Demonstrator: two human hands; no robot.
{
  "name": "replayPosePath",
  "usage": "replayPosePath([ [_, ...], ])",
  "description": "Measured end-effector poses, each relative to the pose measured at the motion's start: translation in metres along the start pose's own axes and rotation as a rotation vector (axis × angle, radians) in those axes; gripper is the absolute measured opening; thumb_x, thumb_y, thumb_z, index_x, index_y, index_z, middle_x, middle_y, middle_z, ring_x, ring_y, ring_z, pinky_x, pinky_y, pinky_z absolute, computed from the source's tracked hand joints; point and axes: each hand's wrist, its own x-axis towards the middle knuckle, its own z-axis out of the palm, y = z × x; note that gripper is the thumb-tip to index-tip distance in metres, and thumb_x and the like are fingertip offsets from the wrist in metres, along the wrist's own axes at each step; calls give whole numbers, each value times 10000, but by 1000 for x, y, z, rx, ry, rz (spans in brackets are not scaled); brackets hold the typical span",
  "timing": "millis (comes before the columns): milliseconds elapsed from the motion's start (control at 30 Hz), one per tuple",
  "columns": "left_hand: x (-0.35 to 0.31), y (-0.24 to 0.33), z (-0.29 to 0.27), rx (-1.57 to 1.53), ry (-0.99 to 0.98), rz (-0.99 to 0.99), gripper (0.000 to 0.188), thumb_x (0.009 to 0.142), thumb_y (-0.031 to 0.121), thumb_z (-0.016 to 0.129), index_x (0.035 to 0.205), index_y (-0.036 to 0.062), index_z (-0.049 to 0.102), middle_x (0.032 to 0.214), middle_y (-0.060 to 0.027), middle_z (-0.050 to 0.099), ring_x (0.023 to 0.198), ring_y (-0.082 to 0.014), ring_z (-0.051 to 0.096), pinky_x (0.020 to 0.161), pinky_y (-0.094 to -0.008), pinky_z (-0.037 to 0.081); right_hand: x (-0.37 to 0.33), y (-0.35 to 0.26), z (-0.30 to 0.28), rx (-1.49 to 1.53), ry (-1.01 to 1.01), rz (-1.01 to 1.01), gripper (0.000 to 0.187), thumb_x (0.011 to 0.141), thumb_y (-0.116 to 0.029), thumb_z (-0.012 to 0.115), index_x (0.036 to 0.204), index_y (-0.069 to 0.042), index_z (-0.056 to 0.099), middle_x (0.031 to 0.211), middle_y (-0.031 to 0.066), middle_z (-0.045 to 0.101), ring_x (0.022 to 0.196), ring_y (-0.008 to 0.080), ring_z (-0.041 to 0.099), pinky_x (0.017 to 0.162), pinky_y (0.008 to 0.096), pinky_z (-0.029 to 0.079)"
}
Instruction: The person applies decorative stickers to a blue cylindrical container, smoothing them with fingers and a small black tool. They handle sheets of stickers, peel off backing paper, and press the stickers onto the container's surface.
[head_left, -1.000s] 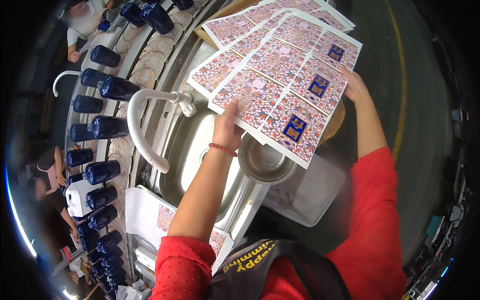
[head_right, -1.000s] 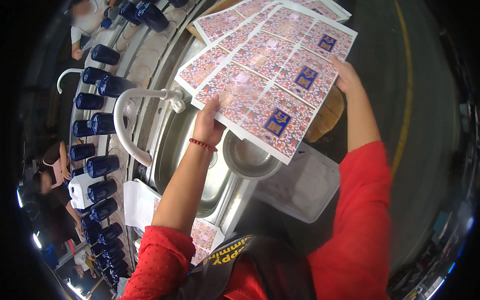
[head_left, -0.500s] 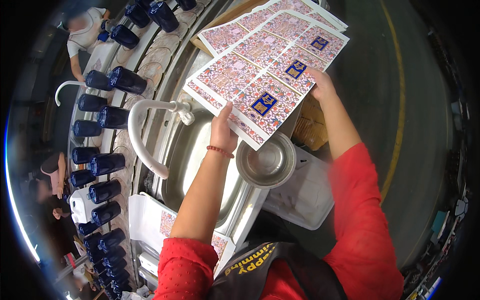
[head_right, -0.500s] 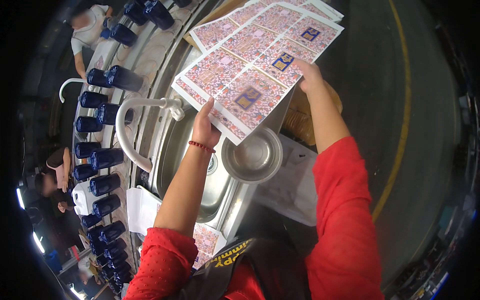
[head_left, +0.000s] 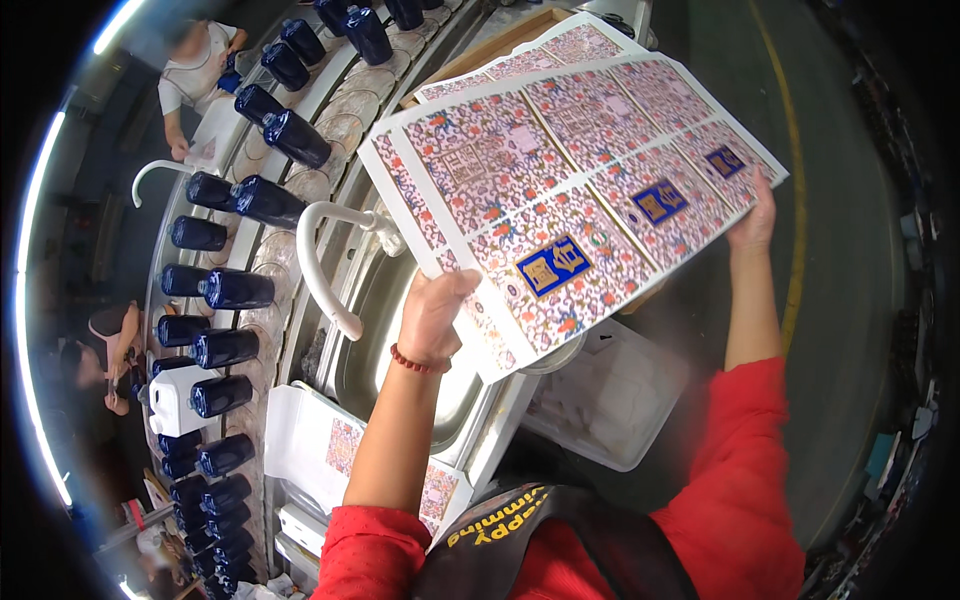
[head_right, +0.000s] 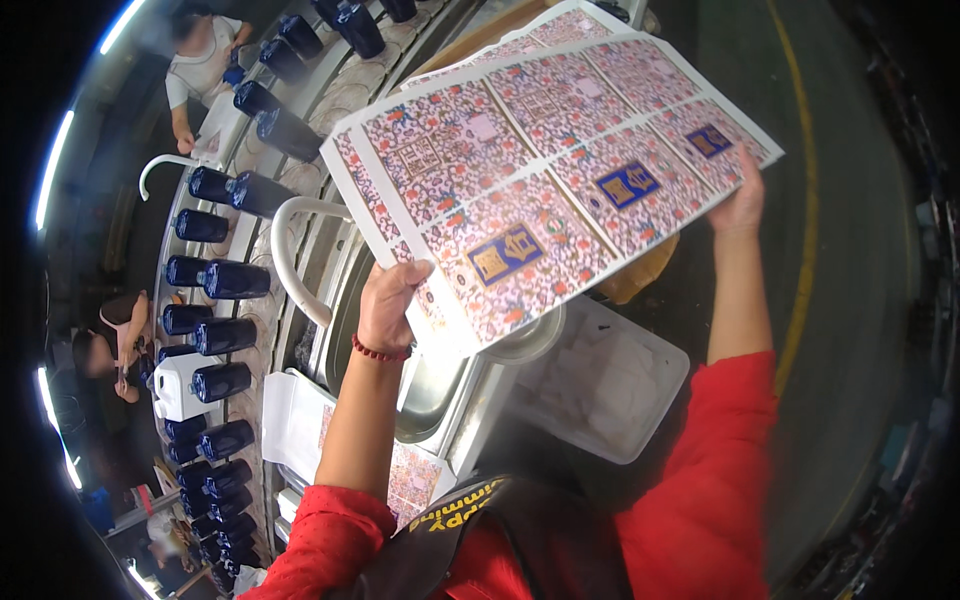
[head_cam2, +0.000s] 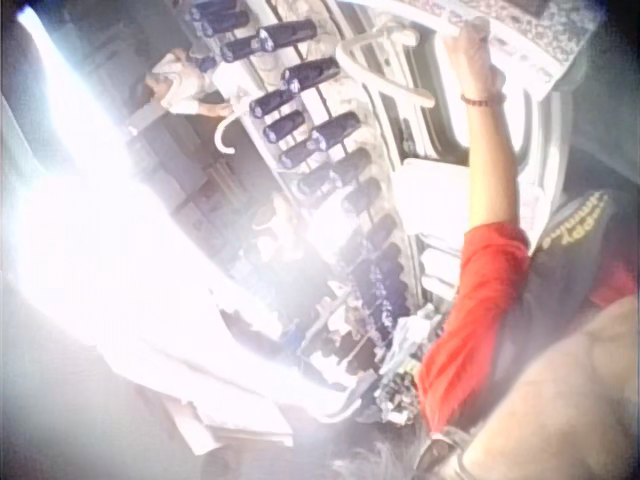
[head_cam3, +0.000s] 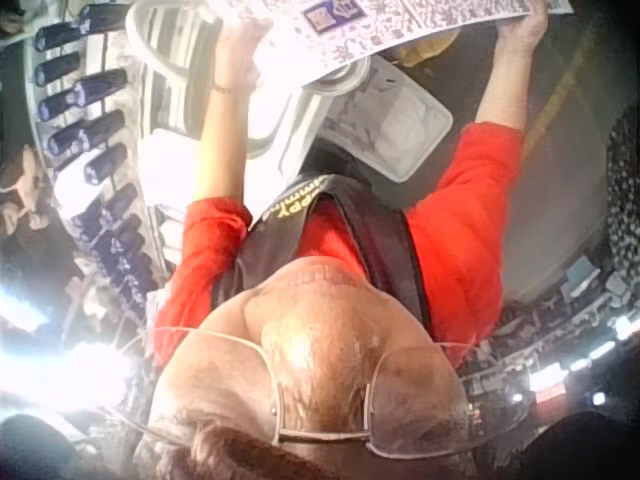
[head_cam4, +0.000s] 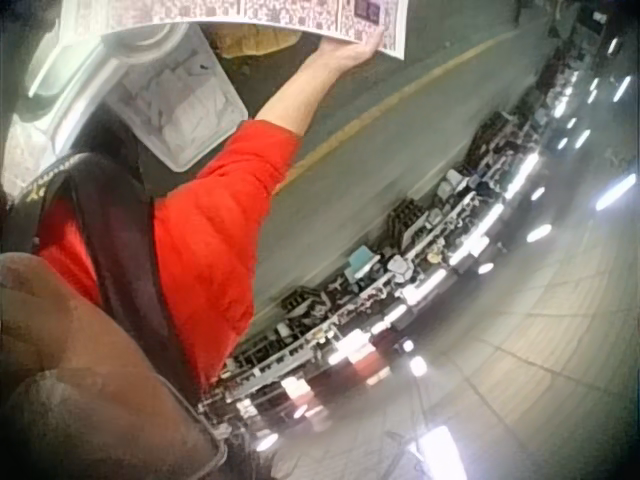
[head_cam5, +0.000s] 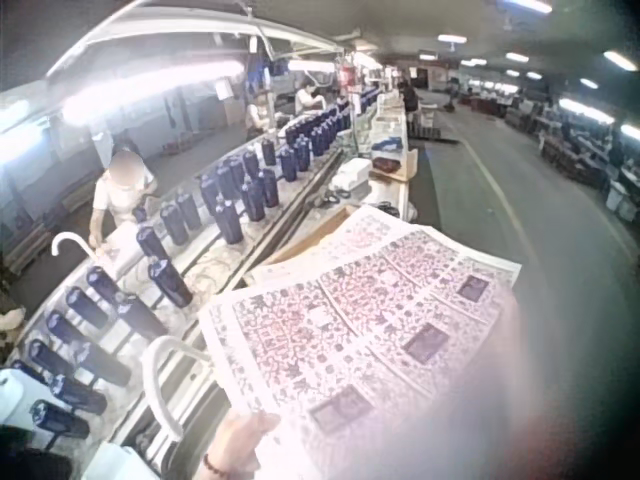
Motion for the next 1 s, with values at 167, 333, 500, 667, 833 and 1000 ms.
replayPosePath([
  [167,-48,-9,-8,36,27,-49,560,831,-19,539,1387,-65,491,1260,-150,658,1051,-223,674,889,-373,564,-76,-42,-22,-294,196,-75,590,944,-111,629,1470,58,422,1360,188,590,1222,324,620,1027,474,528],
  [333,-106,-51,23,138,36,-112,398,881,-13,544,1274,-70,575,1123,-122,695,970,-188,670,854,-339,541,-251,-16,23,-900,-367,-376,523,1006,-138,538,1503,-21,425,1521,212,473,1419,356,447,1182,549,334],
  [500,-137,-86,44,23,60,-80,336,931,-27,530,1260,-18,598,1135,-90,692,987,-169,663,824,-311,552,-348,22,94,-1601,-900,-582,404,941,-103,536,1330,-186,603,1520,193,482,1409,431,416,1158,658,256],
  [667,-186,-102,52,50,-17,-106,334,1006,114,602,1314,-9,570,1152,-99,666,984,-174,662,801,-302,552,-397,35,102,-1667,-692,-774,380,965,-54,538,1333,-140,581,1418,204,568,1299,447,537,1093,665,367],
  [833,-233,-93,43,-114,-238,-360,440,998,146,549,1402,-4,458,1186,-117,637,1074,-183,666,752,-328,618,-432,11,103,-1649,-797,-690,255,938,-27,625,1191,0,635,1186,254,692,1080,438,694,945,550,564],
  [1000,-300,-72,3,-24,-475,-313,830,1055,420,563,1633,36,107,1577,-201,325,1250,-247,600,1020,-379,537,-483,10,125,-1220,-333,-11,352,986,14,584,1330,87,596,1175,190,721,998,234,716,858,343,576],
])
